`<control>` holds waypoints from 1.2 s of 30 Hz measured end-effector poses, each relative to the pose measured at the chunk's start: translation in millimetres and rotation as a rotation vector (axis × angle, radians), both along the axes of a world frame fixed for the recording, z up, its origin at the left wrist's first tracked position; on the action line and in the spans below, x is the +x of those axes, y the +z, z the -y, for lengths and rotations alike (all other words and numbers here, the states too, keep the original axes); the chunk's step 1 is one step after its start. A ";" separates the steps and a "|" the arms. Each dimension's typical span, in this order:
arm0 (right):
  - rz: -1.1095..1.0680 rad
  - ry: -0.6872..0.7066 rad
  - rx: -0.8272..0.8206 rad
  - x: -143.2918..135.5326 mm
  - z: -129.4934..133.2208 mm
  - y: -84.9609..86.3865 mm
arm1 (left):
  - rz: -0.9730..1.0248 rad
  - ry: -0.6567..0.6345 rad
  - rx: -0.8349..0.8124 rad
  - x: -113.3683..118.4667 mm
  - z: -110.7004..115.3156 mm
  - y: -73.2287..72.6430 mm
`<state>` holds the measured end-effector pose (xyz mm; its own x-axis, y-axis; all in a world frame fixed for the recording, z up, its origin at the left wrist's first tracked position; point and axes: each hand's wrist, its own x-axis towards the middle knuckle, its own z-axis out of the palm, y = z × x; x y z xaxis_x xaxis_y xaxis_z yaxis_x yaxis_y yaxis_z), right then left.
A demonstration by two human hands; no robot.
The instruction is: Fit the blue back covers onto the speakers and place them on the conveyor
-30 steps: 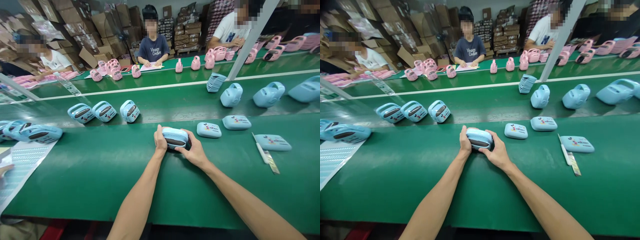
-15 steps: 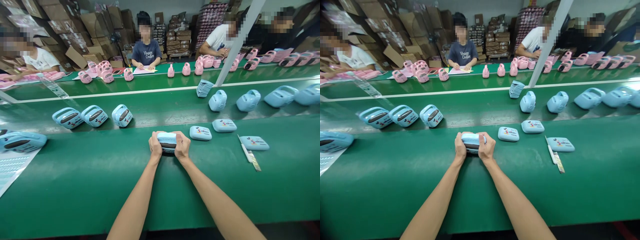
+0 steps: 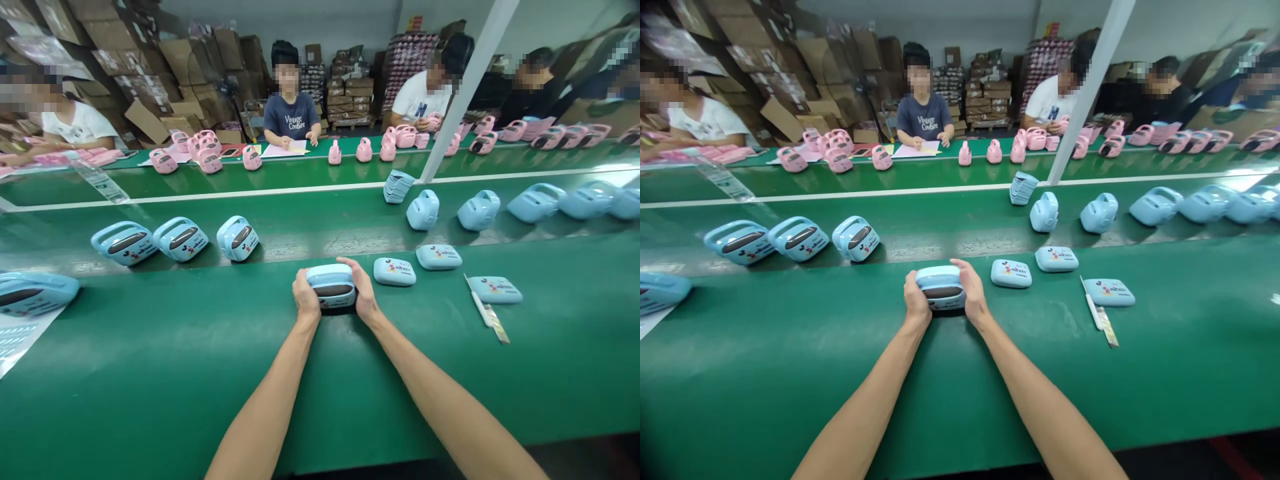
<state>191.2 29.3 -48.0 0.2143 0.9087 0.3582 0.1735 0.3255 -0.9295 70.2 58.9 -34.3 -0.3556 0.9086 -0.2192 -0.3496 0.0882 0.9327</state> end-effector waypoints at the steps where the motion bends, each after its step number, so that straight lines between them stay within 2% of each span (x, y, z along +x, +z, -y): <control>1: 0.015 0.080 0.010 3.6 5.5 3.7 | 0.076 0.009 -0.028 -0.9 1.1 3.1; 4: 0.076 0.231 -0.003 11.4 26.1 18.2 | 0.260 0.010 -0.107 -3.1 10.3 13.6; 8: 0.106 0.217 -0.017 13.1 46.2 38.9 | 0.392 0.003 -0.172 -0.5 27.0 25.5; 11: 0.117 0.207 -0.006 13.2 50.9 45.5 | 0.464 -0.018 -0.206 3.4 33.7 28.4; 14: 0.095 0.207 -0.045 18.7 52.2 41.6 | 0.315 -0.090 -0.159 -0.3 35.2 28.3; 17: 0.138 0.206 -0.072 31.9 55.6 36.7 | 0.126 -0.178 0.009 -16.7 36.4 32.5; 19: 0.256 0.213 -0.051 41.9 60.3 38.4 | -0.178 -0.331 0.312 -30.8 37.6 38.4; 20: 0.327 0.229 -0.038 46.1 63.1 41.0 | -0.362 -0.483 0.421 -36.8 38.0 41.9; 21: 0.390 0.254 -0.025 49.6 66.0 44.4 | -0.557 -0.686 0.468 -41.4 38.1 45.3; 23: 0.475 0.334 -0.003 56.0 71.3 52.2 | -0.854 -0.982 0.531 -44.8 37.3 51.7; 24: 0.497 0.377 0.010 60.4 73.5 55.7 | -0.951 -1.089 0.551 -43.9 36.4 54.4; 26: 0.523 0.408 0.031 75.9 77.1 59.7 | -1.066 -1.195 0.574 -39.2 33.3 57.9; 28: 0.567 0.281 0.022 103.9 81.1 57.9 | -1.121 -1.188 0.560 -34.7 28.6 58.5; 30: 0.651 -0.014 -0.045 142.6 87.9 50.0 | -1.150 -1.132 0.530 -33.0 23.7 56.1; 33: 0.851 -0.406 -0.312 203.1 107.4 31.4 | -1.122 -1.084 0.548 -34.2 19.4 49.0; 36: 1.005 -0.586 -0.580 241.5 134.7 12.1 | -1.056 -1.089 0.589 -33.8 19.1 41.7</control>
<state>432.7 -105.3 -35.9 0.4985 0.8477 0.1816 0.8510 -0.4385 -0.2889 36.4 39.8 7.4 0.7175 0.6820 0.1418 0.4174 -0.5840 0.6962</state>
